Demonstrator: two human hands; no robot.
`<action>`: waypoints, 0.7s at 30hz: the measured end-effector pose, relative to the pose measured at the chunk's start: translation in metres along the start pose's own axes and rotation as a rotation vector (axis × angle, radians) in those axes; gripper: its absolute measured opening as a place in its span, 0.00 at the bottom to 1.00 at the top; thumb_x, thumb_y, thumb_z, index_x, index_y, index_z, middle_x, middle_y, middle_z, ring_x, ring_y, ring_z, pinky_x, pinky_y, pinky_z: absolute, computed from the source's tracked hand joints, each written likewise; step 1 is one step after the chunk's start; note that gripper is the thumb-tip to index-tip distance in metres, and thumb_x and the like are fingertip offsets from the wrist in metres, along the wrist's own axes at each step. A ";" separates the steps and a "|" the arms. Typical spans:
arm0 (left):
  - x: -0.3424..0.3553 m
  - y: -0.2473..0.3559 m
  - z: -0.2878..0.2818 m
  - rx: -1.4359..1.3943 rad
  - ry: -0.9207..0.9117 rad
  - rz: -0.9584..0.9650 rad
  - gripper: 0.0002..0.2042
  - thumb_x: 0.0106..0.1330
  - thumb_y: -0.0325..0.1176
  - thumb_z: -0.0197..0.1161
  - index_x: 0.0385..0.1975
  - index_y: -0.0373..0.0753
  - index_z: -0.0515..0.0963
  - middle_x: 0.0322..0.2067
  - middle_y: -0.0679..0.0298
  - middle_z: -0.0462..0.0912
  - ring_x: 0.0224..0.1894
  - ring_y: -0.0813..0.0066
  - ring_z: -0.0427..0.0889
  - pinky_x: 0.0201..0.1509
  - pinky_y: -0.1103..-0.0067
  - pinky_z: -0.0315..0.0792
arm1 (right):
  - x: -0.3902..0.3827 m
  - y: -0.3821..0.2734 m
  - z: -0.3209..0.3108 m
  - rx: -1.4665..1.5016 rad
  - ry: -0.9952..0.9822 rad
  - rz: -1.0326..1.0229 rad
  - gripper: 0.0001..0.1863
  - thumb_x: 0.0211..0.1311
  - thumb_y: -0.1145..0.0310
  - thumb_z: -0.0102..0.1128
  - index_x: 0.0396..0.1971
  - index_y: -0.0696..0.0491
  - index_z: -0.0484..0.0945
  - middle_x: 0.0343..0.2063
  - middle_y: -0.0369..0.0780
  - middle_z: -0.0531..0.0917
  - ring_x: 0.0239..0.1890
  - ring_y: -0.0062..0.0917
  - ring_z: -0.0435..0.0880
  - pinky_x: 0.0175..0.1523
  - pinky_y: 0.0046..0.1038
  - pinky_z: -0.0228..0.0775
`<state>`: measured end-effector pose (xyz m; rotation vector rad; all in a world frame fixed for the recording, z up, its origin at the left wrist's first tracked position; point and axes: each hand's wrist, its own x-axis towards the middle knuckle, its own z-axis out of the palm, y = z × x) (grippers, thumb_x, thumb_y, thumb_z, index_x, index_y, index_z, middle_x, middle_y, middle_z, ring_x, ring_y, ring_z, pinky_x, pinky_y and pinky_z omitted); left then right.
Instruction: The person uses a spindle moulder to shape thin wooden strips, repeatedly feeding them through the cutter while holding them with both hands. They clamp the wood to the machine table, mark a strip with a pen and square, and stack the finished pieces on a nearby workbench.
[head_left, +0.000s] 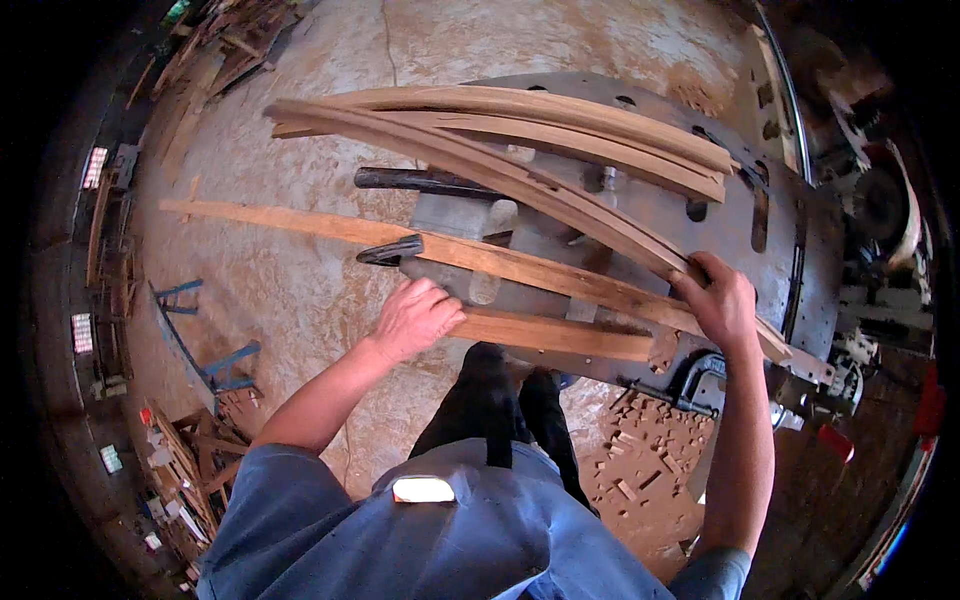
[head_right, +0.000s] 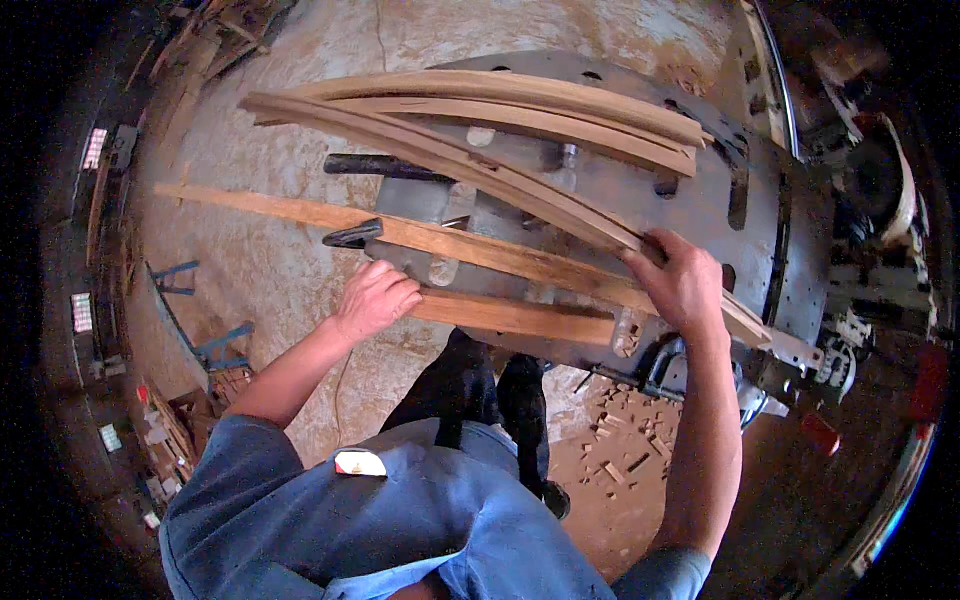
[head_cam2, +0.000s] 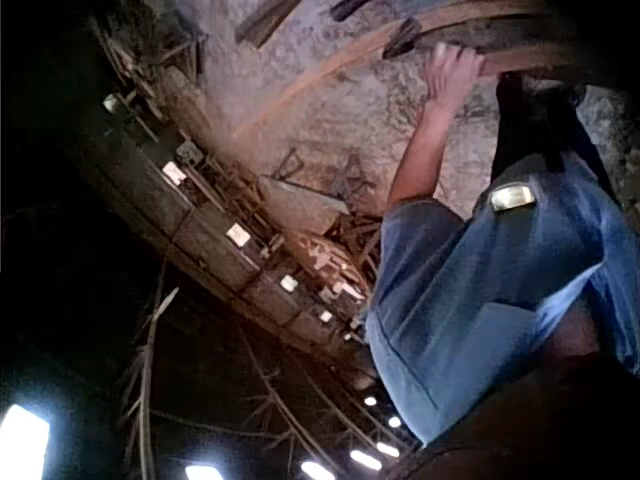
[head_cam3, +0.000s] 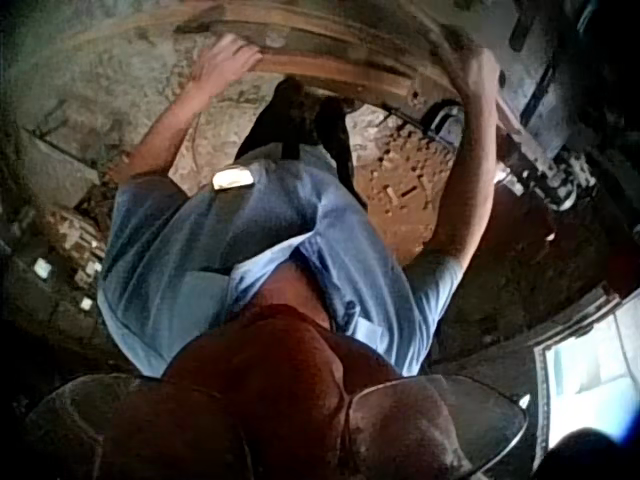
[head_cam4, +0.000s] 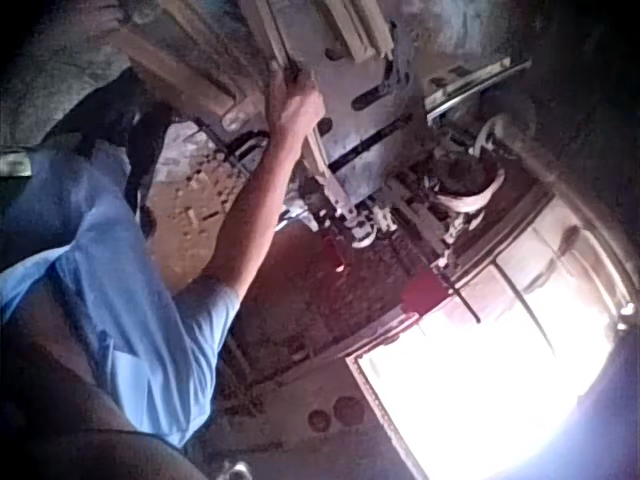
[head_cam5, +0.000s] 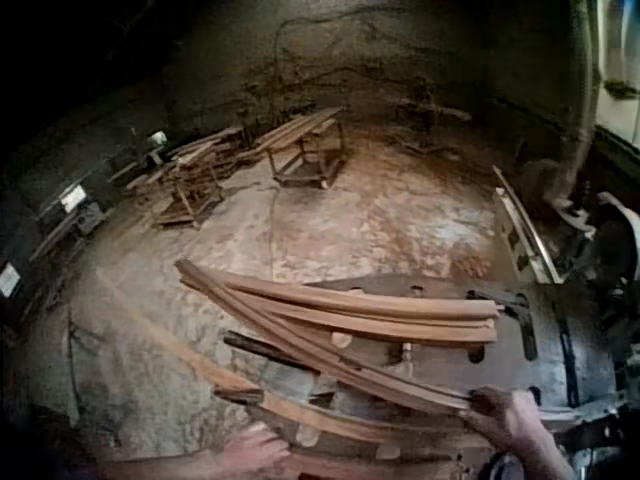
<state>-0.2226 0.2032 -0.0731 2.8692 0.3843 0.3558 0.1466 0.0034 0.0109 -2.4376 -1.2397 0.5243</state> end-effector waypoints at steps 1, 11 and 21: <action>0.007 0.006 0.003 0.046 0.023 0.029 0.07 0.53 0.34 0.68 0.30 0.42 0.80 0.30 0.64 0.79 0.37 0.65 0.77 0.40 0.72 0.72 | -0.004 0.006 -0.003 0.006 -0.003 0.007 0.23 0.56 0.48 0.62 0.41 0.52 0.82 0.33 0.47 0.85 0.39 0.43 0.84 0.45 0.39 0.75; 0.121 0.038 -0.048 0.381 0.124 0.018 0.33 0.48 0.31 0.72 0.58 0.38 0.68 0.51 0.56 0.73 0.52 0.58 0.73 0.56 0.65 0.68 | -0.012 0.004 -0.016 -0.150 -0.083 -0.130 0.28 0.51 0.37 0.59 0.34 0.50 0.83 0.25 0.49 0.83 0.33 0.46 0.83 0.39 0.43 0.76; 0.168 0.076 -0.016 -0.068 -0.253 0.109 0.26 0.50 0.31 0.69 0.52 0.38 0.72 0.37 0.53 0.78 0.43 0.53 0.79 0.44 0.65 0.74 | -0.069 0.040 -0.006 0.076 0.562 -0.324 0.12 0.51 0.62 0.67 0.32 0.52 0.80 0.32 0.41 0.78 0.39 0.37 0.77 0.46 0.36 0.70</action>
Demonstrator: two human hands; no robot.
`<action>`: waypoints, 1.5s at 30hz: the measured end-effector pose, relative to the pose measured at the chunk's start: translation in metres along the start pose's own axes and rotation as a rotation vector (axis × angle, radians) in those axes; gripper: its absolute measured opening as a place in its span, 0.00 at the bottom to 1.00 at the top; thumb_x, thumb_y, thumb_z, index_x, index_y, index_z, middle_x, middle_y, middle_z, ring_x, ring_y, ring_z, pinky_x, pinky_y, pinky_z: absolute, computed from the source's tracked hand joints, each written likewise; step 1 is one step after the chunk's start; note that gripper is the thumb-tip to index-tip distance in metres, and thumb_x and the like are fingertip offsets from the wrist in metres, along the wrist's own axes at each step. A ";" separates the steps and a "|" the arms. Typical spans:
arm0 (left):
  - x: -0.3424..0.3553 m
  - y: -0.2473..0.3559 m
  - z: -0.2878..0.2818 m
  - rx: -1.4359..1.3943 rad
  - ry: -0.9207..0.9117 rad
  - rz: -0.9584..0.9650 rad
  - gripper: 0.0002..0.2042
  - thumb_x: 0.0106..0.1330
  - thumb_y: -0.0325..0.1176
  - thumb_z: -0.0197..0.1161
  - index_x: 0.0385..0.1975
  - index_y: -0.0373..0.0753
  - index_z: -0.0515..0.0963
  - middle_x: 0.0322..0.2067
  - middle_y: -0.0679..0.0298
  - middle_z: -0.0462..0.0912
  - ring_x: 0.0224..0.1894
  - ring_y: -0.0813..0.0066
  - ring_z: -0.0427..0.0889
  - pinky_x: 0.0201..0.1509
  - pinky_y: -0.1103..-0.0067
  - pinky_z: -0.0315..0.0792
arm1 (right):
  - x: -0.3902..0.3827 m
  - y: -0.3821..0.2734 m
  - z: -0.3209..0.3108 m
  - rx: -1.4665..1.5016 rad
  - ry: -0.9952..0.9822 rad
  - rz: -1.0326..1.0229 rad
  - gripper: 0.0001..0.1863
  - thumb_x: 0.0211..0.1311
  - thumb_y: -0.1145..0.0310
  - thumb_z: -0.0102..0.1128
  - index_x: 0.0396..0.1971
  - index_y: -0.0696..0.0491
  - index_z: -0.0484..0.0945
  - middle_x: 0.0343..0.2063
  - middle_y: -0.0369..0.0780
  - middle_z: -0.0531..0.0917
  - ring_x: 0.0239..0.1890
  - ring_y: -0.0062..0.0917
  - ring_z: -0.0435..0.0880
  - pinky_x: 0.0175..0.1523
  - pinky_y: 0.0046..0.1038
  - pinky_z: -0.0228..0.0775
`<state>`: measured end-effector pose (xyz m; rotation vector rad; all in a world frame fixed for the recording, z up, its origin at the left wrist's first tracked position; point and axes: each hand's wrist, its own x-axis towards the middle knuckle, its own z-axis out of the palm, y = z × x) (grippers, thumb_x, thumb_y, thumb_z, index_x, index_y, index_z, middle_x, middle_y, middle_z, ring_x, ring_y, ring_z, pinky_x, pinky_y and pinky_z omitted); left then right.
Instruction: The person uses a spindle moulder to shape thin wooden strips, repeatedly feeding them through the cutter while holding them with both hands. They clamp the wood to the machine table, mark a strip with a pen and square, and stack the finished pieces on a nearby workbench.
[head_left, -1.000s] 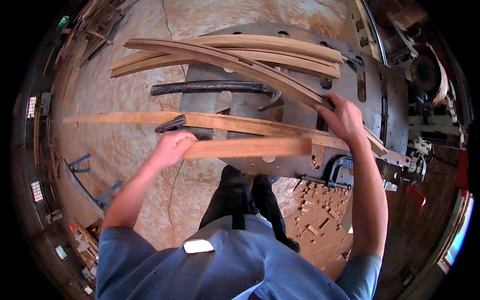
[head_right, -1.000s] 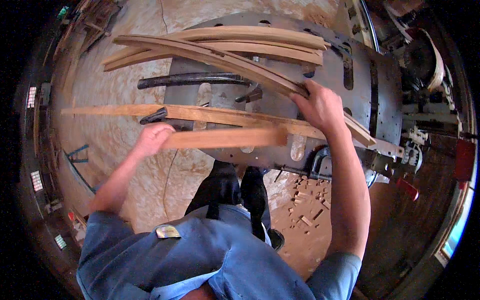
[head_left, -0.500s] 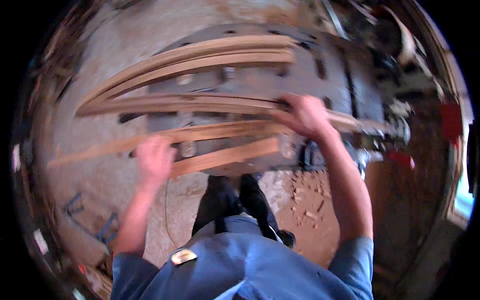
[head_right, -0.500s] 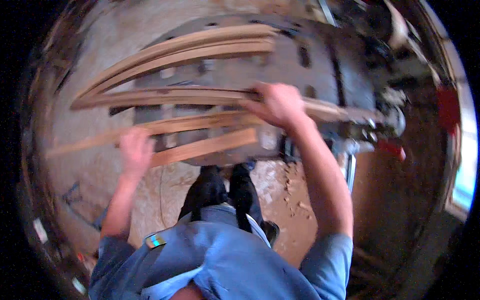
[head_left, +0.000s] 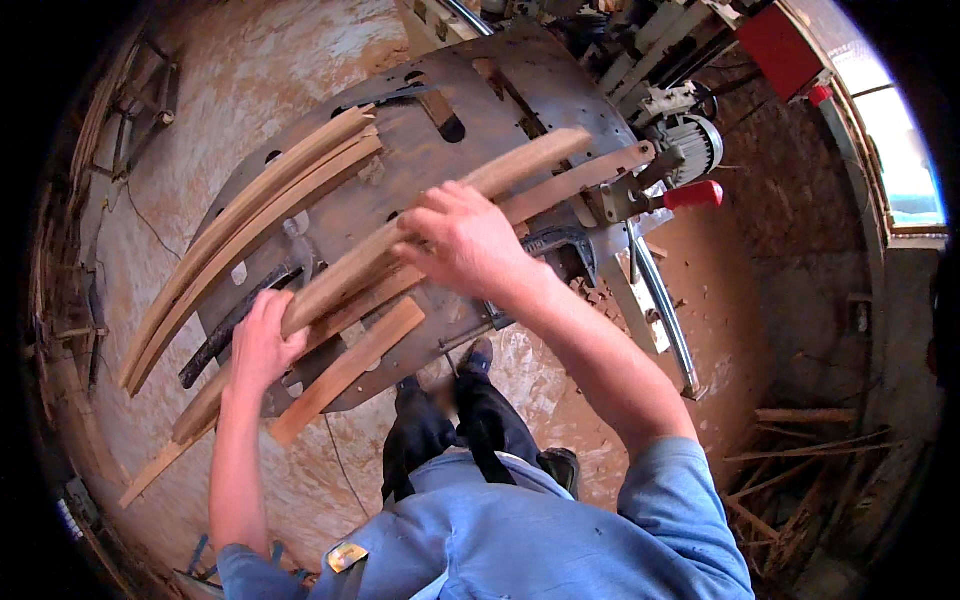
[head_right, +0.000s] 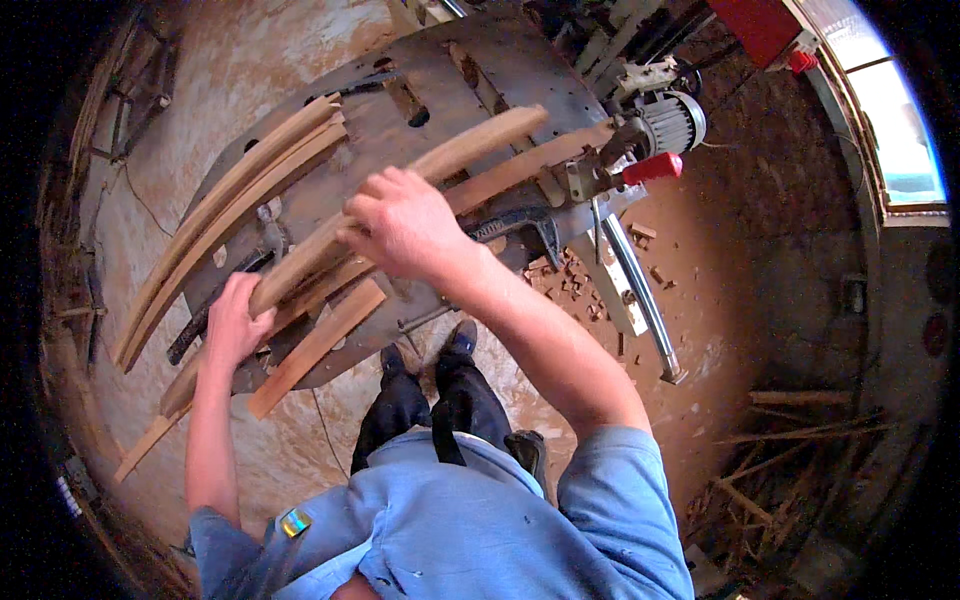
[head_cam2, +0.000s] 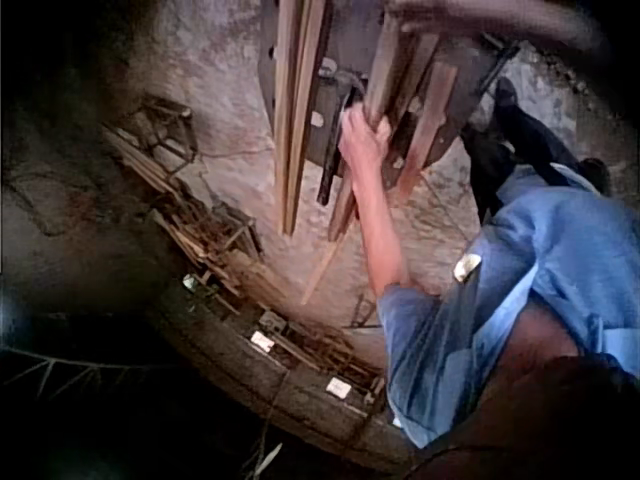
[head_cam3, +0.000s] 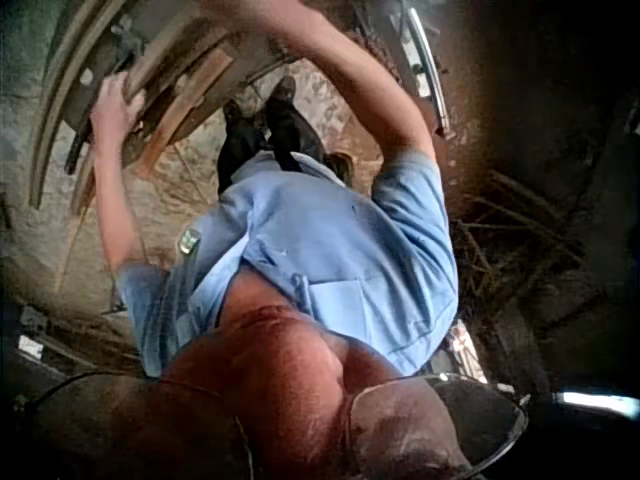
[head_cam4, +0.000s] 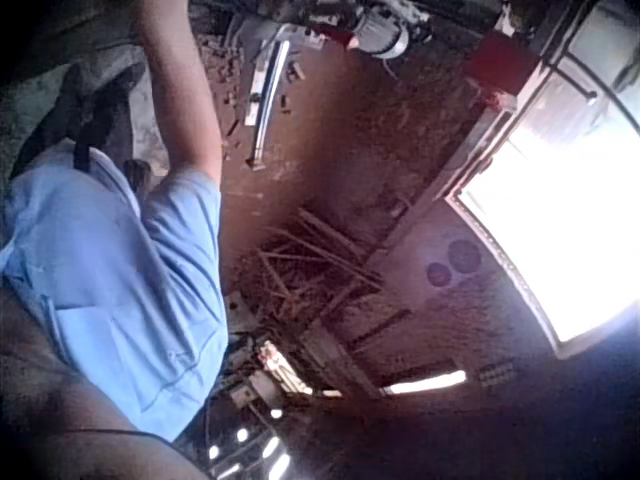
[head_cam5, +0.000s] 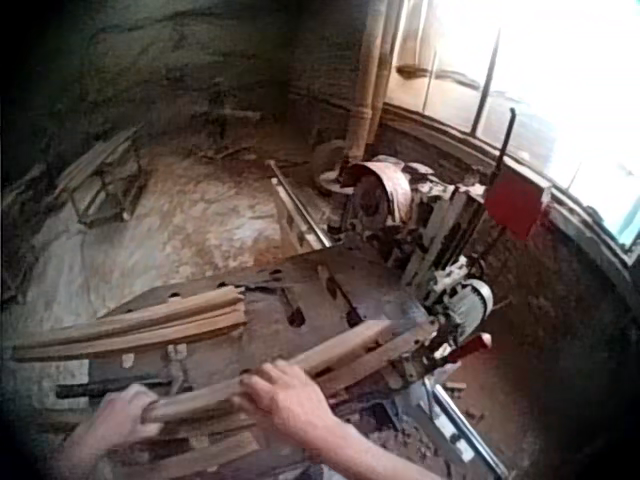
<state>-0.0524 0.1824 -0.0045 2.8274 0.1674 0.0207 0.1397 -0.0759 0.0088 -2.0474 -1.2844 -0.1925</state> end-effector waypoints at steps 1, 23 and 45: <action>0.011 0.009 -0.003 -0.028 0.009 0.012 0.25 0.51 0.32 0.68 0.51 0.37 0.72 0.37 0.52 0.78 0.43 0.53 0.79 0.45 0.65 0.73 | -0.010 -0.006 -0.004 0.027 -0.019 0.036 0.12 0.51 0.62 0.67 0.31 0.52 0.80 0.31 0.41 0.78 0.39 0.37 0.77 0.46 0.36 0.71; 0.060 0.021 0.039 -0.039 -0.198 0.016 0.21 0.64 0.36 0.57 0.55 0.32 0.71 0.53 0.48 0.76 0.57 0.51 0.73 0.60 0.66 0.67 | -0.054 0.013 0.037 -0.142 -0.217 0.339 0.31 0.51 0.51 0.65 0.52 0.55 0.75 0.55 0.46 0.74 0.64 0.38 0.65 0.73 0.43 0.44; 0.064 -0.012 -0.012 -0.211 -0.176 -0.247 0.19 0.60 0.33 0.61 0.51 0.36 0.73 0.48 0.53 0.77 0.53 0.54 0.74 0.58 0.65 0.69 | -0.001 0.019 0.017 -0.056 -0.395 0.180 0.24 0.50 0.60 0.68 0.46 0.57 0.77 0.48 0.45 0.77 0.54 0.42 0.72 0.60 0.40 0.63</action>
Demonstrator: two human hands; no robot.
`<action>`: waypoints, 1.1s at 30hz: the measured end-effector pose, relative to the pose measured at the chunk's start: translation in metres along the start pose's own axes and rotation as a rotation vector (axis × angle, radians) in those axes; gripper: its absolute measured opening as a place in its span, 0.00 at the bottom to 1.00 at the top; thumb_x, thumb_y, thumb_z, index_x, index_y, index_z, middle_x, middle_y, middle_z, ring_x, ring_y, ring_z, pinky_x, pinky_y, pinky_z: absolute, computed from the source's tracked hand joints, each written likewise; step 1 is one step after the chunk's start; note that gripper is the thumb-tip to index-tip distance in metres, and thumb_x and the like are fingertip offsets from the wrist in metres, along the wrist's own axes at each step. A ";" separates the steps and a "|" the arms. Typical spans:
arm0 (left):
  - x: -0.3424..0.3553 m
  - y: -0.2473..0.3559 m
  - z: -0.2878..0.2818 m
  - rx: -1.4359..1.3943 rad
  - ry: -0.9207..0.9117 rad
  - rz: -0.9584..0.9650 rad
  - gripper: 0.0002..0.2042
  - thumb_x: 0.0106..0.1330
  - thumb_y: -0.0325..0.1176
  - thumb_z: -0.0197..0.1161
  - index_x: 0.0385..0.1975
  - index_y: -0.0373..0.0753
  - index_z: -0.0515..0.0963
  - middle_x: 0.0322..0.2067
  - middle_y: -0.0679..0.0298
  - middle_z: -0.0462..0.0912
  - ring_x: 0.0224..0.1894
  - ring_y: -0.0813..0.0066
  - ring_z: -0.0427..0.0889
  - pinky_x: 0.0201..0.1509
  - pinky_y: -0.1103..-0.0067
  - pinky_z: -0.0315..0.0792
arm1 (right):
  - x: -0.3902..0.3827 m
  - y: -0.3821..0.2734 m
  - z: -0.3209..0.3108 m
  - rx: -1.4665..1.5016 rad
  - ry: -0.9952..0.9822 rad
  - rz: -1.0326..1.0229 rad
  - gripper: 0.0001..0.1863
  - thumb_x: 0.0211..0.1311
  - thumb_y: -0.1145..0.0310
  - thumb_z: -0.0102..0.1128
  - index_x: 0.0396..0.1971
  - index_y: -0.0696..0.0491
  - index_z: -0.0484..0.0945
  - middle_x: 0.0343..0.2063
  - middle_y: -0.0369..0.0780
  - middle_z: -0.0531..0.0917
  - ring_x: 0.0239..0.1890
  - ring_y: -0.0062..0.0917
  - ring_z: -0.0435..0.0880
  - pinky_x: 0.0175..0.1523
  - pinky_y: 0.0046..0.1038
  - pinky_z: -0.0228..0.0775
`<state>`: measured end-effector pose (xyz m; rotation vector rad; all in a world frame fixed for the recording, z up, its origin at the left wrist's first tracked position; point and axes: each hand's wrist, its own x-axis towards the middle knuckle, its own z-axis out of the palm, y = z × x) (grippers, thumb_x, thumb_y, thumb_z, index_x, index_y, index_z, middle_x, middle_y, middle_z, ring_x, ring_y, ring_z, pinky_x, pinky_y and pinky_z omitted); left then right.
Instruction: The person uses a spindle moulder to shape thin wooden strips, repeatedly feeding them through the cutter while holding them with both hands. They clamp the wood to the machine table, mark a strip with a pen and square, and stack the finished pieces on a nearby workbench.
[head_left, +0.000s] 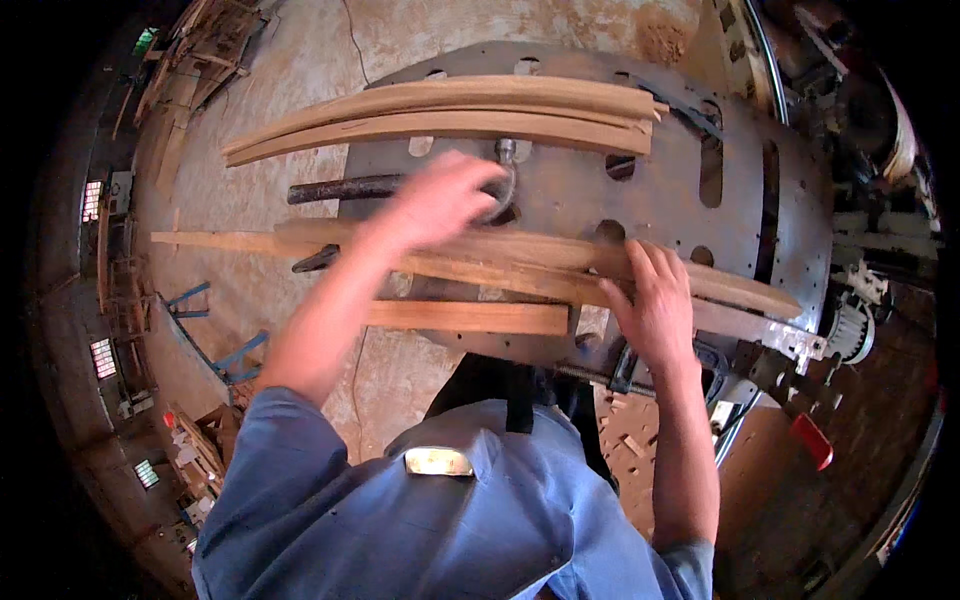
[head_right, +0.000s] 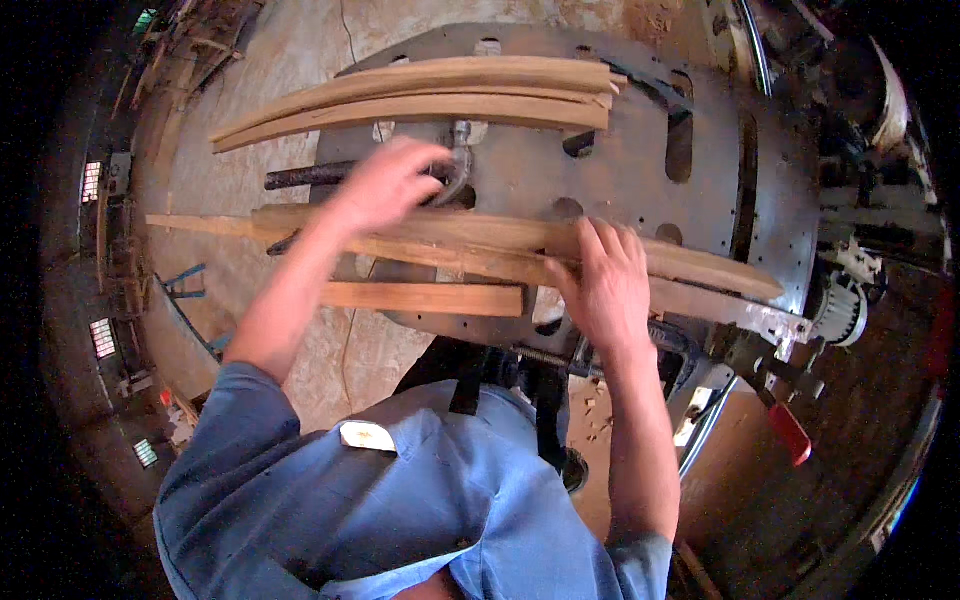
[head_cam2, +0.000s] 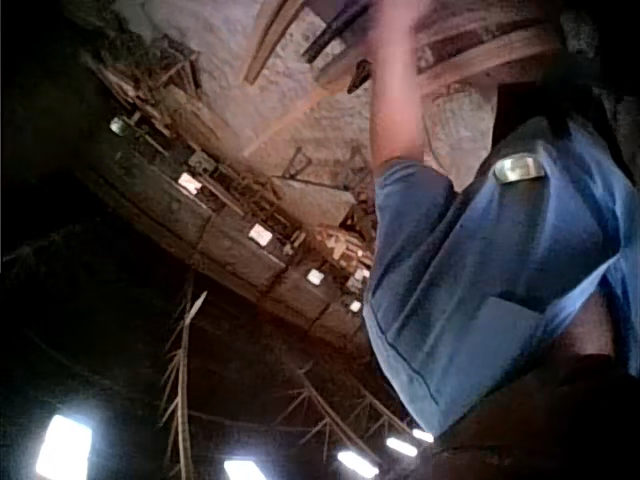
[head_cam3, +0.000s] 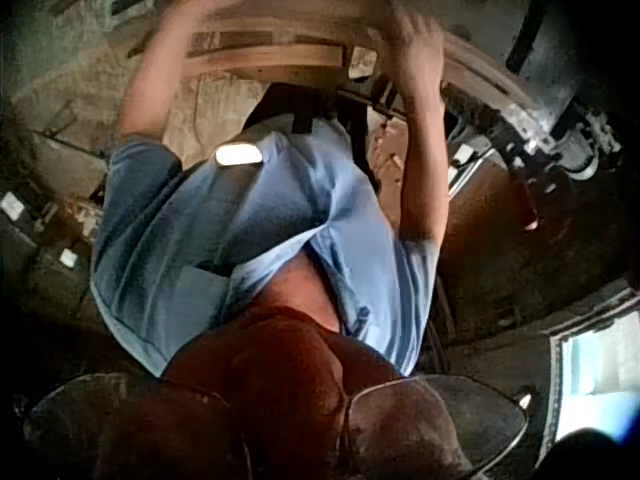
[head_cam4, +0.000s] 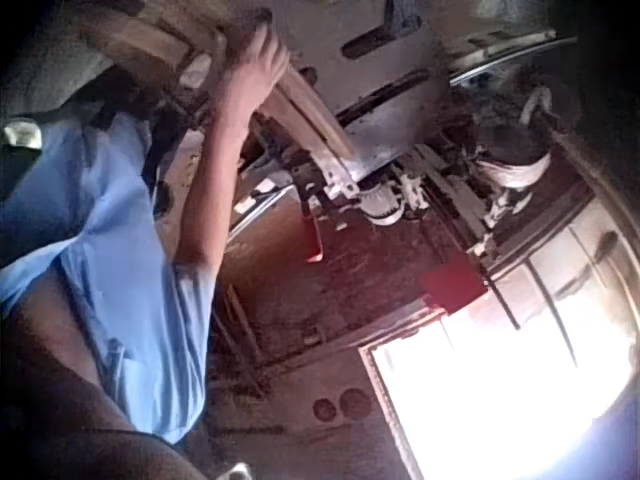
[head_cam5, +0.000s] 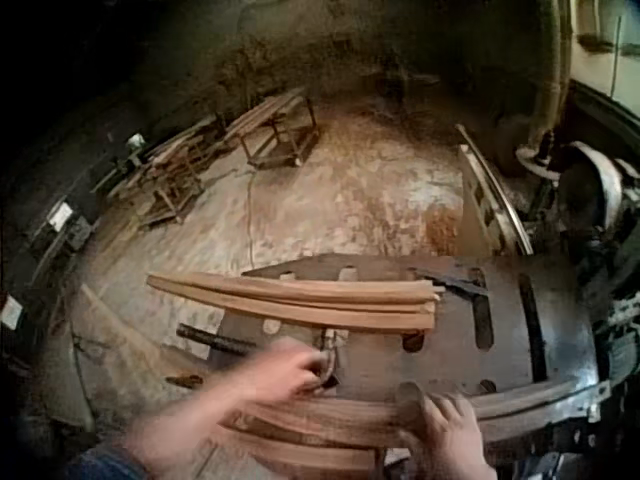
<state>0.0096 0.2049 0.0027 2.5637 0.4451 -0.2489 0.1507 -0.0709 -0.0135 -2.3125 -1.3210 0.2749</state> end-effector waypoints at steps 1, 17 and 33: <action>-0.007 -0.023 -0.007 0.107 0.099 0.072 0.19 0.59 0.33 0.61 0.51 0.36 0.73 0.48 0.55 0.77 0.55 0.56 0.73 0.60 0.66 0.68 | 0.004 0.003 0.004 -0.006 -0.032 -0.029 0.24 0.50 0.59 0.69 0.46 0.57 0.77 0.47 0.44 0.77 0.53 0.41 0.72 0.59 0.40 0.64; -0.005 -0.079 0.002 0.372 0.091 0.022 0.17 0.58 0.30 0.63 0.47 0.35 0.74 0.44 0.55 0.76 0.51 0.54 0.73 0.54 0.65 0.70 | 0.037 0.029 0.010 -0.065 -0.300 -0.150 0.18 0.51 0.51 0.66 0.31 0.51 0.81 0.34 0.42 0.79 0.43 0.36 0.77 0.47 0.37 0.71; 0.049 0.119 0.102 -0.062 -0.037 0.306 0.15 0.62 0.34 0.62 0.45 0.32 0.77 0.43 0.52 0.79 0.47 0.53 0.77 0.51 0.67 0.72 | -0.117 0.018 -0.012 0.620 0.395 0.361 0.09 0.59 0.65 0.62 0.29 0.57 0.80 0.27 0.44 0.79 0.31 0.37 0.79 0.36 0.32 0.71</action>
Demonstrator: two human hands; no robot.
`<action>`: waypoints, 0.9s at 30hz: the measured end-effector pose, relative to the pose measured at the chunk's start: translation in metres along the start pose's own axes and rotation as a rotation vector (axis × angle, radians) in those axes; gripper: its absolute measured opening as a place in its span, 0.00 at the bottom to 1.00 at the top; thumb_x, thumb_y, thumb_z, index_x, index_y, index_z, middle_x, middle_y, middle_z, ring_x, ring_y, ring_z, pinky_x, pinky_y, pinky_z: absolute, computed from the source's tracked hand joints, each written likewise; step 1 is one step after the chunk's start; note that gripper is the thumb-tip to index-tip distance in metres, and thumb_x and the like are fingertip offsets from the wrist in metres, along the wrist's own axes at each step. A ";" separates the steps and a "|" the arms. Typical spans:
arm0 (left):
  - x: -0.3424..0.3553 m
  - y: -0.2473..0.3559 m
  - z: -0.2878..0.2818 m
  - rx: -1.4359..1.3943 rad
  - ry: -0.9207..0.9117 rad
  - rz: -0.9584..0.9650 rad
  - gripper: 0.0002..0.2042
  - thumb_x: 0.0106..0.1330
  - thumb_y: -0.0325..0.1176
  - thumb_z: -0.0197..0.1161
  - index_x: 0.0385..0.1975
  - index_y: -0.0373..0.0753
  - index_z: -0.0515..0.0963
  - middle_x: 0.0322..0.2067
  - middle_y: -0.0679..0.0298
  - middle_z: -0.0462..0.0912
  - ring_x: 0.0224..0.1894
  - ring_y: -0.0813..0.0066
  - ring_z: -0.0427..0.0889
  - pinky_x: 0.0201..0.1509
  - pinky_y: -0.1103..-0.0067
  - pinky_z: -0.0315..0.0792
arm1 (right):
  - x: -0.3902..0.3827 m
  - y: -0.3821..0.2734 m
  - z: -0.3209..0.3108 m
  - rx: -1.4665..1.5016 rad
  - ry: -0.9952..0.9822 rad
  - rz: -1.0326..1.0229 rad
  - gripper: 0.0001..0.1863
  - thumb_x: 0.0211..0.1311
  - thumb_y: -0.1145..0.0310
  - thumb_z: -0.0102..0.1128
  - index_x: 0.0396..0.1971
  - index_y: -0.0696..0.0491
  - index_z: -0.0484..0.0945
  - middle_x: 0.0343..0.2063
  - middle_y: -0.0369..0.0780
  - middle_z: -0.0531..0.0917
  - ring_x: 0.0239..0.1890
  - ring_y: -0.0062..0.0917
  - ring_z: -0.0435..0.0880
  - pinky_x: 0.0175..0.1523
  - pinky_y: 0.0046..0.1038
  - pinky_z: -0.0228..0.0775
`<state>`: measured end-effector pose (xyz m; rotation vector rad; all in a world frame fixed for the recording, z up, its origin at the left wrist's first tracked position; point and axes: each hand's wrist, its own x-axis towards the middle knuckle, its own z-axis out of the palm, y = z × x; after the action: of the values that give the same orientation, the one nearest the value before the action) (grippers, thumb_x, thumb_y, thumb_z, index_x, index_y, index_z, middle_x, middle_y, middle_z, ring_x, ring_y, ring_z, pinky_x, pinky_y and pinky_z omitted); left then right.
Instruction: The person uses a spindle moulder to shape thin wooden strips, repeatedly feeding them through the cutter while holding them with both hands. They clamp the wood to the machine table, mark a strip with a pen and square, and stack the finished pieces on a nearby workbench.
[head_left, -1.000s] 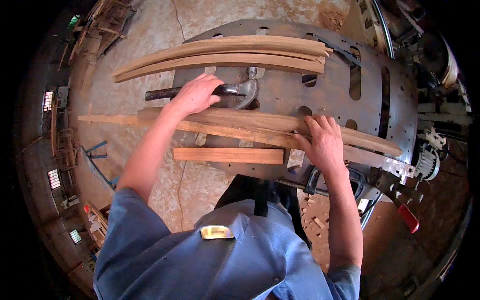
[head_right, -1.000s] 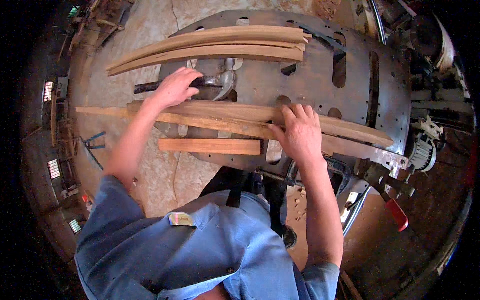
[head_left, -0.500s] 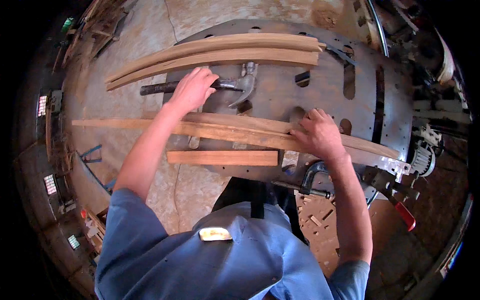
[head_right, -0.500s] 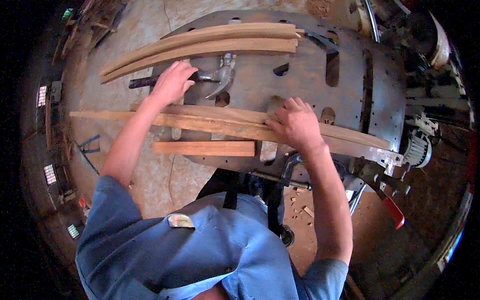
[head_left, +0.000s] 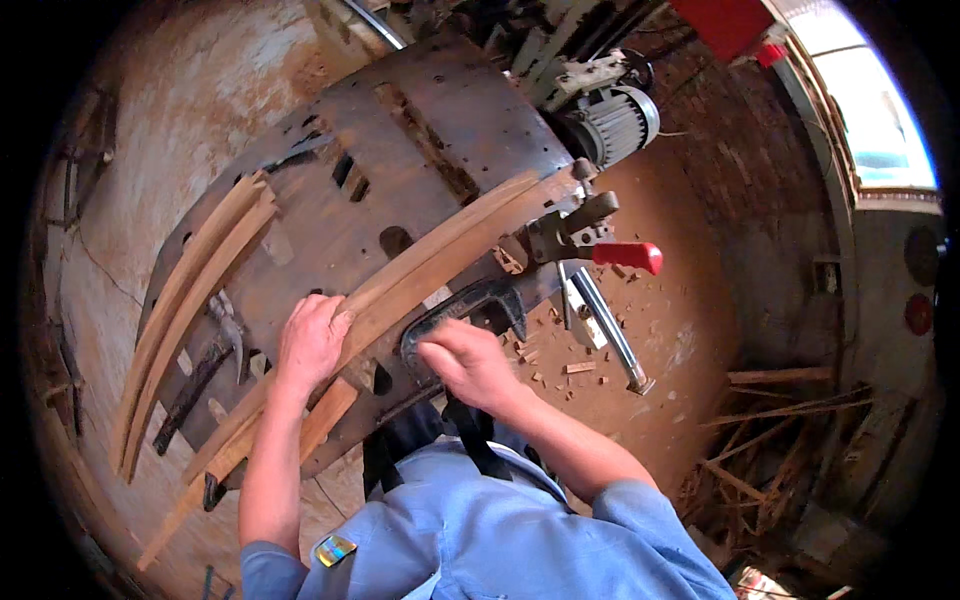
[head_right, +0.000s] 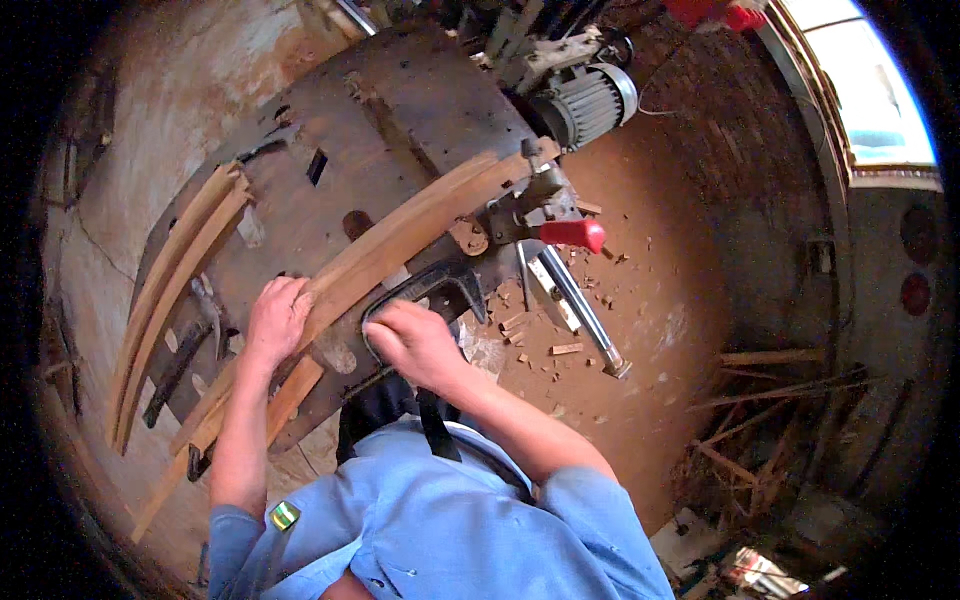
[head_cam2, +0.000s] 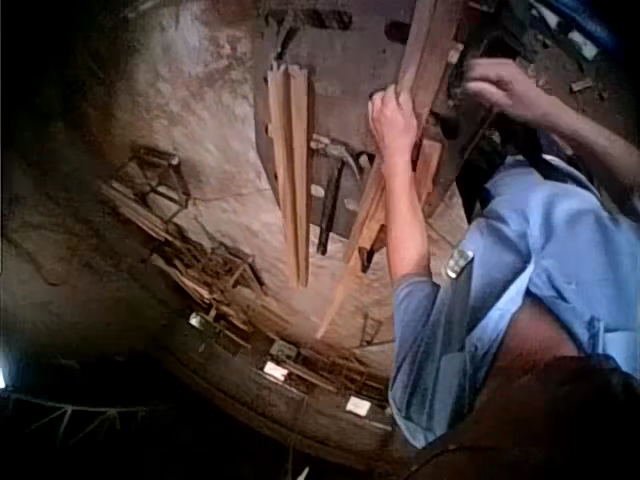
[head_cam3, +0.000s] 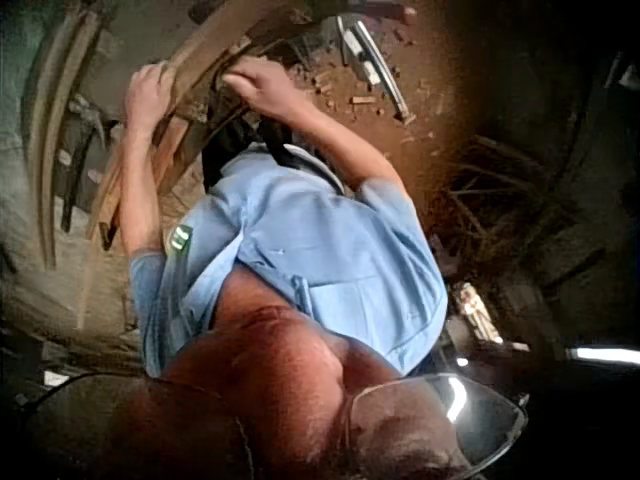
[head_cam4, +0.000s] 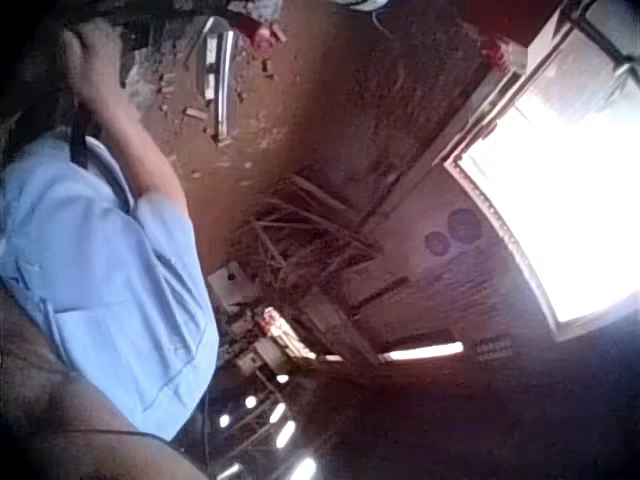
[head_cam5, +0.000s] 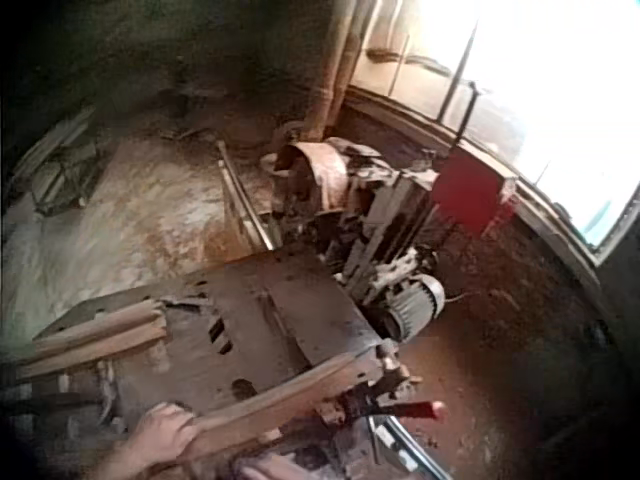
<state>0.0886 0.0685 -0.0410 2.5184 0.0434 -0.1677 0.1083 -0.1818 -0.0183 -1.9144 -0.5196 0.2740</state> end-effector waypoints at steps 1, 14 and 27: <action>0.004 0.002 0.003 0.007 0.015 -0.021 0.13 0.64 0.35 0.59 0.43 0.34 0.79 0.41 0.51 0.79 0.46 0.52 0.77 0.51 0.66 0.71 | -0.019 0.007 -0.012 0.075 0.037 0.163 0.10 0.61 0.65 0.60 0.29 0.58 0.79 0.25 0.43 0.80 0.29 0.32 0.79 0.35 0.29 0.71; 0.011 -0.001 0.003 0.098 -0.060 -0.165 0.16 0.68 0.39 0.54 0.50 0.38 0.77 0.42 0.54 0.82 0.45 0.55 0.75 0.53 0.69 0.68 | -0.087 0.142 -0.055 0.871 0.139 0.797 0.22 0.70 0.52 0.50 0.48 0.57 0.72 0.42 0.40 0.79 0.40 0.22 0.80 0.42 0.25 0.73; 0.034 0.033 0.012 0.067 -0.108 -0.176 0.20 0.65 0.41 0.57 0.52 0.36 0.75 0.43 0.52 0.79 0.49 0.55 0.73 0.56 0.69 0.67 | -0.046 0.140 -0.041 1.454 0.352 0.791 0.19 0.65 0.43 0.55 0.48 0.38 0.73 0.48 0.27 0.77 0.53 0.19 0.71 0.59 0.40 0.56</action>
<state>0.1229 0.0345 -0.0363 2.5662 0.2195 -0.3824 0.1169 -0.2822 -0.1333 -0.5879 0.6177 0.5864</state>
